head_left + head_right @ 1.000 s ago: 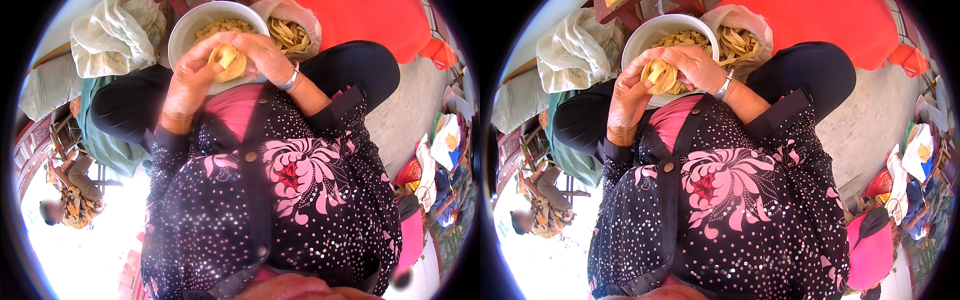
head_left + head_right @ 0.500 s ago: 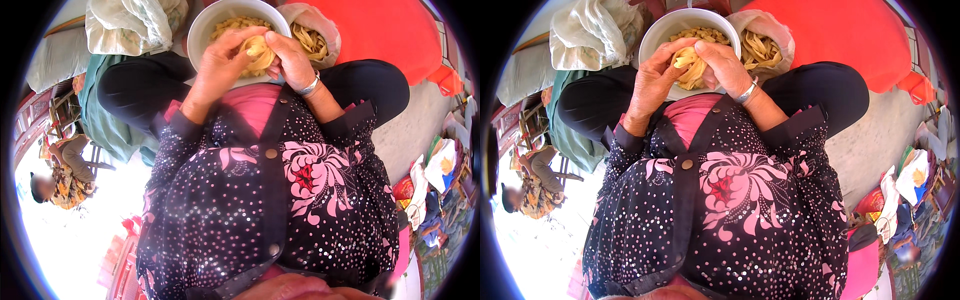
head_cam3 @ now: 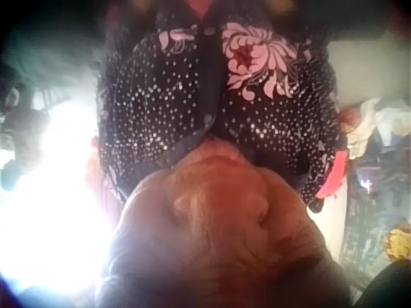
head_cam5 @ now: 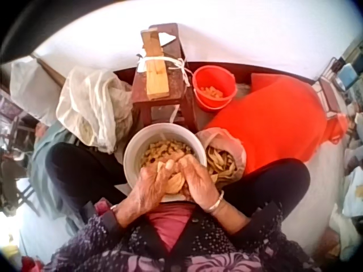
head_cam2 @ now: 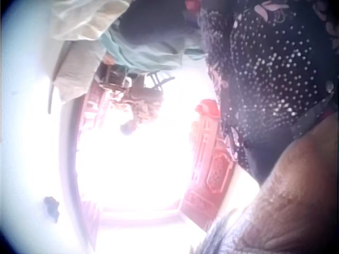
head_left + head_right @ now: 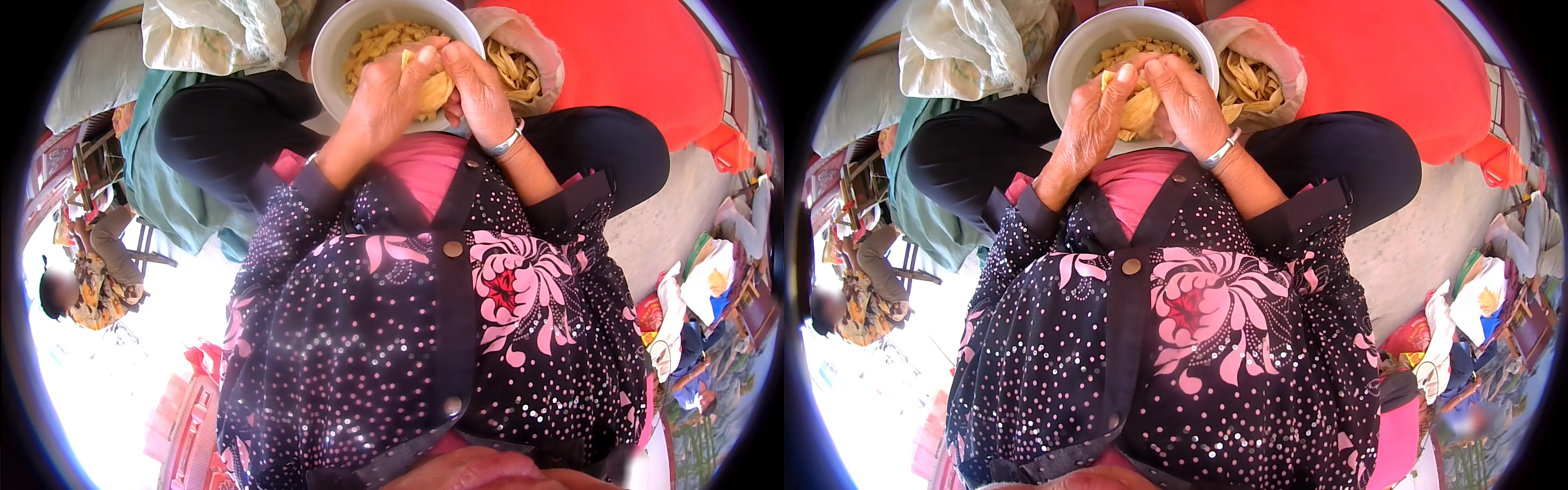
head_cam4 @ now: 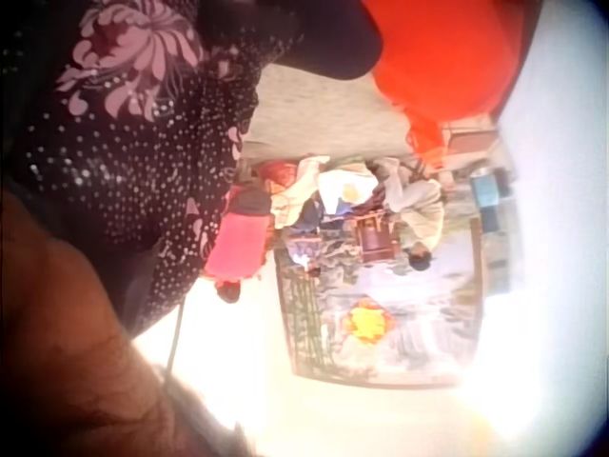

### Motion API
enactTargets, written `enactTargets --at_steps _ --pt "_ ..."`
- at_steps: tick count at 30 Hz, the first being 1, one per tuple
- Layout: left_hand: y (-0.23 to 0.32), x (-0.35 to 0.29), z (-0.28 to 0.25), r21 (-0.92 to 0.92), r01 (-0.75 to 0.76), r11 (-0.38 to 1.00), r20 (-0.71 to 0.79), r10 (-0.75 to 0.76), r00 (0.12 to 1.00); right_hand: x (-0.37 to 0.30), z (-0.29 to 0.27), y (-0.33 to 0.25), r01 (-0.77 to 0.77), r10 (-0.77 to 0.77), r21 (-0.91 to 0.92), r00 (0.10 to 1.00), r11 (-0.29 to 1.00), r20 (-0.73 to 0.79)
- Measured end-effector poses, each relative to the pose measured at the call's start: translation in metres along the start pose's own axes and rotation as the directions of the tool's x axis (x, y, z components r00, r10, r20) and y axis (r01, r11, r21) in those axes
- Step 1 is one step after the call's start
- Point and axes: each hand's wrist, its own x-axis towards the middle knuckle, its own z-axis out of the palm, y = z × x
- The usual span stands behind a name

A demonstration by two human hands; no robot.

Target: The person slices strips of plant material using a small fixed-blade slicer tool, placing the pieces into a white bowl and a plastic bag.

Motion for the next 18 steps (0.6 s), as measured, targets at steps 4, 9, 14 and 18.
enactTargets --at_steps 4,9,14,18 --pt "0.009 0.001 -0.005 -0.081 0.096 0.992 0.084 -0.089 0.992 0.014 -0.001 0.012 0.313 -0.394 -0.388 0.908 0.867 -0.146" --pt "0.005 0.005 -0.012 -0.253 0.283 0.925 0.258 -0.218 0.941 0.015 -0.003 0.015 0.35 -0.413 -0.339 0.901 0.873 -0.133" --pt "-0.011 0.012 -0.01 -0.745 0.479 0.465 0.497 -0.093 0.863 0.006 -0.005 0.009 0.243 -0.278 -0.252 0.954 0.937 -0.113" --pt "-0.015 0.015 -0.011 -0.74 0.574 0.351 0.564 -0.143 0.813 0.007 -0.014 0.013 0.216 -0.243 -0.24 0.966 0.946 -0.089"
